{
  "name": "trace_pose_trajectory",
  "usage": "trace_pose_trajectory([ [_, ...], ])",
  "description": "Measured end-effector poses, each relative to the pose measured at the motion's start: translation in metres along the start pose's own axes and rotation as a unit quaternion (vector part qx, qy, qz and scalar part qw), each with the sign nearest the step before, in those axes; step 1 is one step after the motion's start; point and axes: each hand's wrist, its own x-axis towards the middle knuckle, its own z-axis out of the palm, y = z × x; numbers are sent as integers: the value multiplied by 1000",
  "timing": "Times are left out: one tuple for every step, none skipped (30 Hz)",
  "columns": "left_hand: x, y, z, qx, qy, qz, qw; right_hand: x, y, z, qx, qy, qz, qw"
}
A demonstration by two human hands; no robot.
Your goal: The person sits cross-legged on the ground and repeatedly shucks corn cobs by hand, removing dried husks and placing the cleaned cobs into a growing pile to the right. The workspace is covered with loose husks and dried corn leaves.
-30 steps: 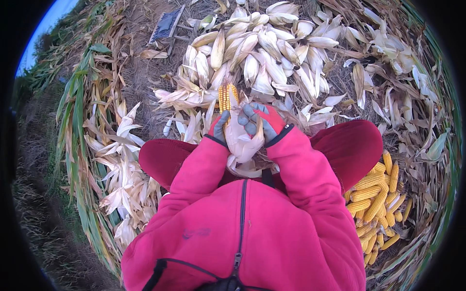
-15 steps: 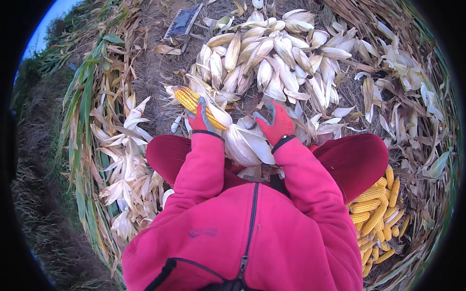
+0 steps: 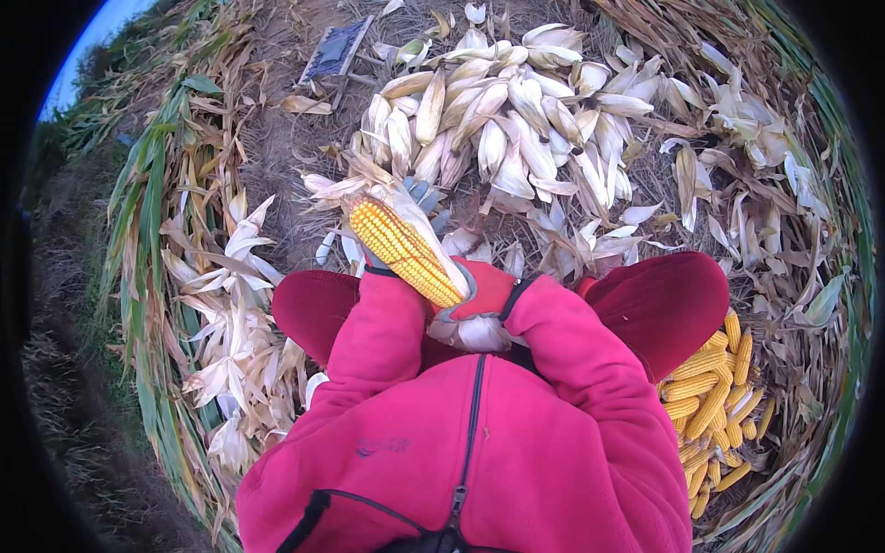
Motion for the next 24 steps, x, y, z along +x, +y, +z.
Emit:
trace_pose_trajectory([
  [1,-14,35,198,223,24,954,-5,14,-5,41,-39,8,998],
  [-7,-1,28,161,142,-45,976,-4,8,0,112,-61,29,991],
  [-16,11,14,122,59,-114,984,-3,2,6,182,-81,50,979],
  [-17,11,-1,107,-37,-86,990,-2,-4,11,249,-103,72,960],
  [-14,7,-11,84,-133,-64,986,-1,-1,10,274,-115,96,950],
  [-18,6,-18,92,-105,-26,990,1,5,9,299,-128,120,938],
  [-19,3,-16,119,-32,23,992,2,5,5,324,-136,142,926],
  [-22,-2,-13,157,67,70,983,2,5,5,340,-99,130,926],
  [-28,-5,-12,205,150,100,962,2,6,10,320,-47,102,941],
  [-27,-5,-9,250,219,122,935,5,7,14,292,7,69,954],
  [-27,-3,-6,289,272,137,908,8,6,12,260,59,33,963],
  [-27,-3,-3,318,303,144,887,10,4,5,67,84,30,994],
  [-26,-2,0,340,324,148,870,11,5,7,8,143,35,989],
  [-28,-1,2,356,344,151,856,13,-8,15,-38,181,3,983],
  [-26,-1,2,361,358,151,848,14,-22,23,-84,218,-30,972],
  [-23,-4,3,356,366,147,847,14,-33,31,-125,251,-35,959],
  [-20,-13,21,317,384,116,860,14,-42,39,-162,283,-40,945],
  [-17,-19,16,291,381,111,871,14,-47,42,-198,314,-45,928],
  [-20,-20,8,266,381,112,878,14,-44,43,-146,341,-54,927],
  [-15,-25,12,259,410,139,863,15,-32,39,-95,371,-61,922],
  [-17,-35,17,382,459,172,783,17,-18,34,-44,399,-69,913],
  [-14,-48,26,394,425,176,796,20,10,23,46,451,-55,890],
  [-15,-57,35,401,395,185,806,17,-5,14,185,428,-35,884],
  [-16,-63,45,377,385,172,825,13,-6,2,250,422,-10,871],
])
